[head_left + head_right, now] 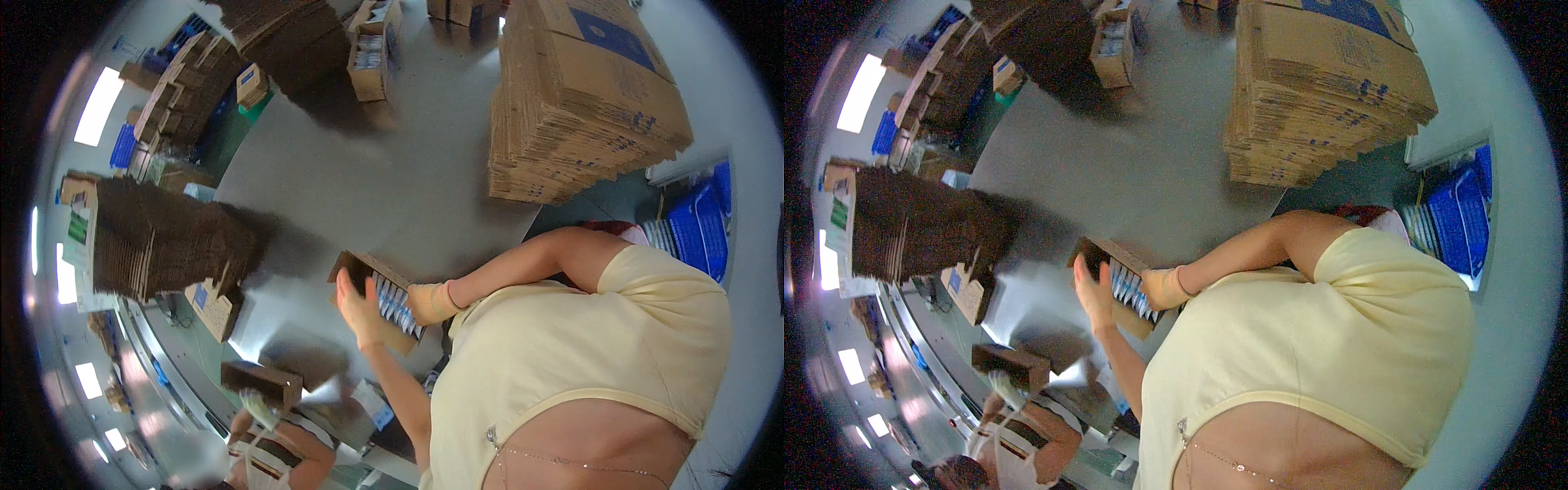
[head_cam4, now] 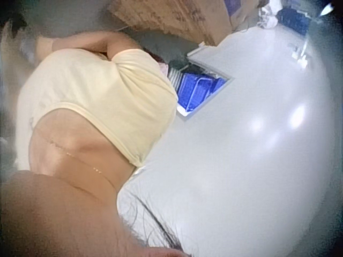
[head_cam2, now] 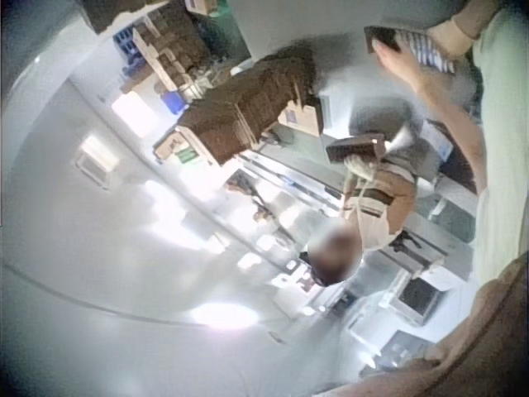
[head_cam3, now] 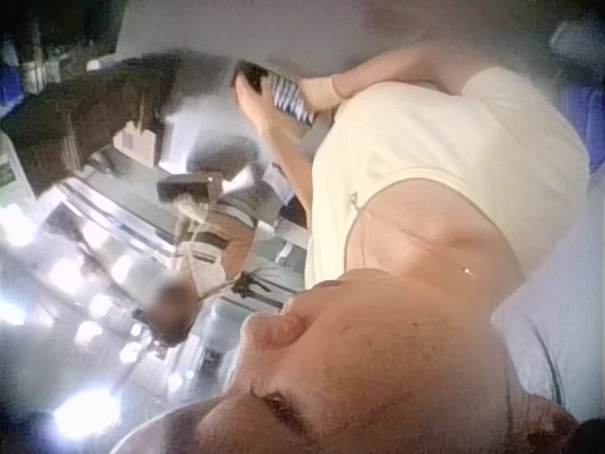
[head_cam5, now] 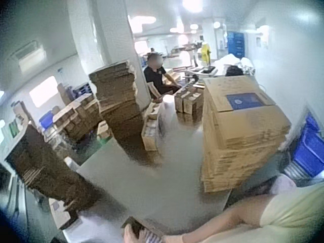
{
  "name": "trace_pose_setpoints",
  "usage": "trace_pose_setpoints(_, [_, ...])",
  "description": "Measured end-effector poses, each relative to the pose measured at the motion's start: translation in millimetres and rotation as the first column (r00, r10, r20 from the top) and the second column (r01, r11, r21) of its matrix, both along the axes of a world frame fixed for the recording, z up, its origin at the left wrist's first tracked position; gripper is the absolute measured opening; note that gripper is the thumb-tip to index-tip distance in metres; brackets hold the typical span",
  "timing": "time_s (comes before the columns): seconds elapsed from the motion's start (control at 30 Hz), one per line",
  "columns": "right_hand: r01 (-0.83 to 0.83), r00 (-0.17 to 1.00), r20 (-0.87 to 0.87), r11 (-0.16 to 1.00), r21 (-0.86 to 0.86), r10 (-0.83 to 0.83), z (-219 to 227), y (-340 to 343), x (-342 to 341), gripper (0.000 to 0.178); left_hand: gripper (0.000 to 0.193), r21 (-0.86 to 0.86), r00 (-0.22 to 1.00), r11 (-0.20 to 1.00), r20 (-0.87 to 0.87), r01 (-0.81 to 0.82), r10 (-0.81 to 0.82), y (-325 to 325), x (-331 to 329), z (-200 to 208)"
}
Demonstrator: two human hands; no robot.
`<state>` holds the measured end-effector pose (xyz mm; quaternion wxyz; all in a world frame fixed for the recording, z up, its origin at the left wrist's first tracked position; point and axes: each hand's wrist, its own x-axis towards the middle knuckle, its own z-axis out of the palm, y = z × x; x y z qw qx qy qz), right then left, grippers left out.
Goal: The person packs small blue and white packets into cardboard boxes in a warehouse setting. They repeatedly pick up packets from a conveyor belt, place them into open boxes, and then close the boxes before moving them aside.
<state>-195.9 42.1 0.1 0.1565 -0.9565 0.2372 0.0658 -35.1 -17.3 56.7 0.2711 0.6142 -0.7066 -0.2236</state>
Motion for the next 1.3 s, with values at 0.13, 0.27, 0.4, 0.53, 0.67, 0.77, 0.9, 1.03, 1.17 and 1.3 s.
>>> trace_pose_setpoints(0.13, [-0.206,0.961,-0.213,0.97,-0.13,0.175,63.4,0.9,17.3,0.013,0.026,0.301,0.819,0.944,0.57,-0.134,-0.065,-4.3,7.4,-73.2])
trace_pose_setpoints(0.27, [-0.219,0.929,-0.327,0.969,-0.117,0.17,73.0,-5.9,14.1,0.014,0.036,0.449,0.86,0.892,0.435,0.051,-0.268,-15.3,-5.2,-46.9])
trace_pose_setpoints(0.4, [-0.156,0.982,-0.139,0.971,-0.184,0.131,31.1,0.1,14.9,0.012,0.027,-0.135,0.99,0.981,0.027,-0.137,0.142,38.8,-6.9,-44.1])
trace_pose_setpoints(0.53, [-0.139,0.983,-0.136,0.981,-0.134,0.121,55.2,-4.3,13.3,0.009,0.027,-0.224,0.88,0.852,-0.065,-0.472,0.47,153.7,5.1,-30.4])
trace_pose_setpoints(0.67, [-0.19,0.981,-0.069,0.965,-0.18,0.18,44.4,-0.4,10.8,0.01,0.027,-0.11,0.633,0.65,0.157,-0.752,0.758,320.0,61.6,-44.0])
trace_pose_setpoints(0.77, [-0.232,0.961,-0.191,0.961,-0.151,0.202,50.0,-5.9,10.1,0.01,0.029,-0.064,0.208,0.233,0.273,-0.97,0.939,435.9,92.6,-32.1])
trace_pose_setpoints(0.9, [-0.245,0.948,-0.242,0.959,-0.141,0.207,54.9,-5.1,13.2,0.012,0.034,0.328,0.182,-0.116,0.746,-0.937,0.641,564.4,105.5,-23.5])
trace_pose_setpoints(1.03, [-0.228,0.953,-0.232,0.965,-0.132,0.194,52.2,-5.9,15.7,0.013,0.041,0.4,0.332,-0.034,0.802,-0.916,0.496,583.4,106.2,-42.1])
trace_pose_setpoints(1.17, [-0.204,0.958,-0.225,0.974,-0.102,0.177,53.3,-4.7,19.5,0.012,0.036,0.402,0.434,0.273,0.392,-0.874,0.811,535.0,175.8,-55.3])
trace_pose_setpoints(1.3, [-0.187,0.944,-0.293,0.978,-0.09,0.154,56.9,-4.4,20.9,0.011,0.038,0.354,0.399,0.42,-0.135,-0.836,0.907,378.2,218.8,-31.2])
